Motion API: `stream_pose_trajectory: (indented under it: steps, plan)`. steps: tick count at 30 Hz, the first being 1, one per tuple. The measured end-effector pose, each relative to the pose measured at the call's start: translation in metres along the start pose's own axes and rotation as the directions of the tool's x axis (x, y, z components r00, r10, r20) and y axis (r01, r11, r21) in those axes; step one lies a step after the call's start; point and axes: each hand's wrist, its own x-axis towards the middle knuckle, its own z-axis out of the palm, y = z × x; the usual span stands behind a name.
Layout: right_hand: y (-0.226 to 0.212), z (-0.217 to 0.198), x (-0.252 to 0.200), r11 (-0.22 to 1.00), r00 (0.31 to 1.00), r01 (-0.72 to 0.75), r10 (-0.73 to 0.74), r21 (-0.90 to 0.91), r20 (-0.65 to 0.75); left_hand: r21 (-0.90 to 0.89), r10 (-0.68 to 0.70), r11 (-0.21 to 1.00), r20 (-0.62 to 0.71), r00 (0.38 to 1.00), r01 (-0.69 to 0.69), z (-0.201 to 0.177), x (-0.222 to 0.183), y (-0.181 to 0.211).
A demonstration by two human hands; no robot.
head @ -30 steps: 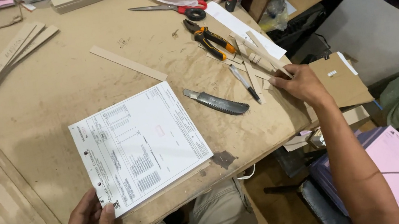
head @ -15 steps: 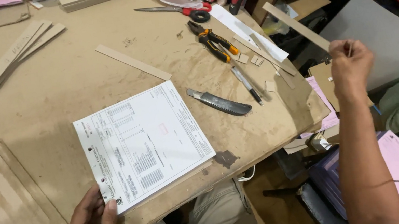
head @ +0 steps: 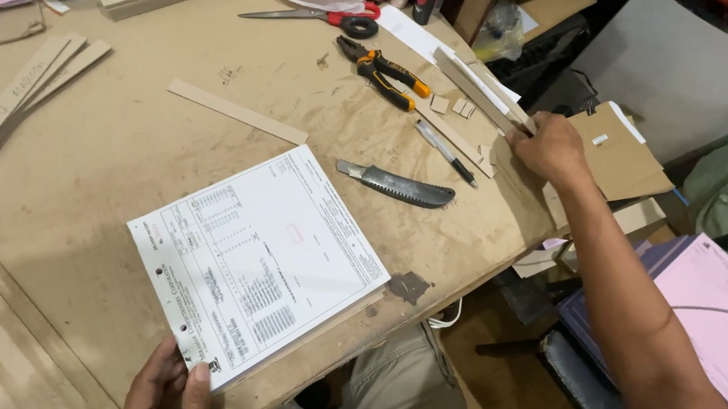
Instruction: Measuring, marking, and cutting cardboard strips using a utility knife and a straight edge on a workbench.
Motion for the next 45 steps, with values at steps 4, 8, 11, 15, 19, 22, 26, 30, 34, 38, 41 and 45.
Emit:
stream_pose_trajectory:
  steps: [4, 8, 11, 15, 19, 22, 26, 30, 34, 38, 41, 45]
  plan:
    - [0.026, 0.027, 0.024, 0.993, 0.979, 0.114, -0.119, -0.039, -0.166, 0.012, 0.132, 0.991, 0.033, 0.991, -0.132, -0.003, 0.012, -0.021]
    - [0.019, 0.012, 0.010, 0.988, 0.989, 0.077, -0.059, 0.131, -0.136, 0.008, 0.235, 0.972, 0.104, 0.966, -0.237, -0.006, 0.015, -0.027]
    - [0.020, 0.011, 0.011, 0.974, 0.992, 0.034, -0.007, 0.223, -0.122, -0.018, 0.258, 0.966, 0.101, 0.961, -0.258, -0.006, 0.014, -0.024]
    - [0.013, 0.009, 0.000, 0.994, 0.987, 0.014, 0.004, 0.106, -0.161, 0.070, 0.205, 0.975, 0.083, 0.975, -0.211, -0.007, 0.012, -0.022]
    - [0.013, 0.010, 0.010, 0.995, 0.985, 0.006, 0.011, 0.096, -0.170, 0.119, 0.187, 0.973, 0.098, 0.977, -0.198, -0.008, 0.015, -0.025]
    - [0.002, -0.002, -0.005, 0.948, 0.994, -0.066, 0.089, 0.310, -0.059, 0.118, 0.125, 0.984, 0.075, 0.989, -0.134, -0.008, 0.016, -0.025]
    - [0.004, -0.004, -0.018, 0.872, 0.994, -0.083, 0.104, 0.482, -0.016, 0.171, 0.214, 0.958, 0.110, 0.971, -0.231, -0.010, 0.022, -0.041]
    - [0.042, 0.014, 0.025, 0.749, 0.989, 0.114, -0.021, 0.652, -0.149, 0.167, 0.177, 0.965, 0.147, 0.973, -0.201, -0.012, 0.019, -0.029]
    - [-0.041, -0.003, -0.034, 0.687, 0.989, 0.150, -0.108, 0.711, -0.105, 0.147, 0.038, 0.987, 0.145, 0.989, -0.060, -0.013, 0.021, -0.018]
    - [-0.125, 0.021, -0.045, 0.697, 0.951, 0.223, -0.308, 0.681, 0.004, 0.070, 0.135, 0.986, 0.169, 0.976, -0.148, -0.011, 0.024, -0.027]
    - [-0.173, 0.044, -0.051, 0.784, 0.925, 0.268, -0.371, 0.559, 0.077, 0.050, 0.197, 0.976, 0.197, 0.961, -0.210, -0.014, 0.026, -0.035]
    - [-0.189, 0.038, -0.102, 0.847, 0.882, 0.428, -0.468, 0.316, 0.059, 0.119, 0.038, 0.990, 0.307, 0.951, -0.078, -0.020, 0.023, -0.026]
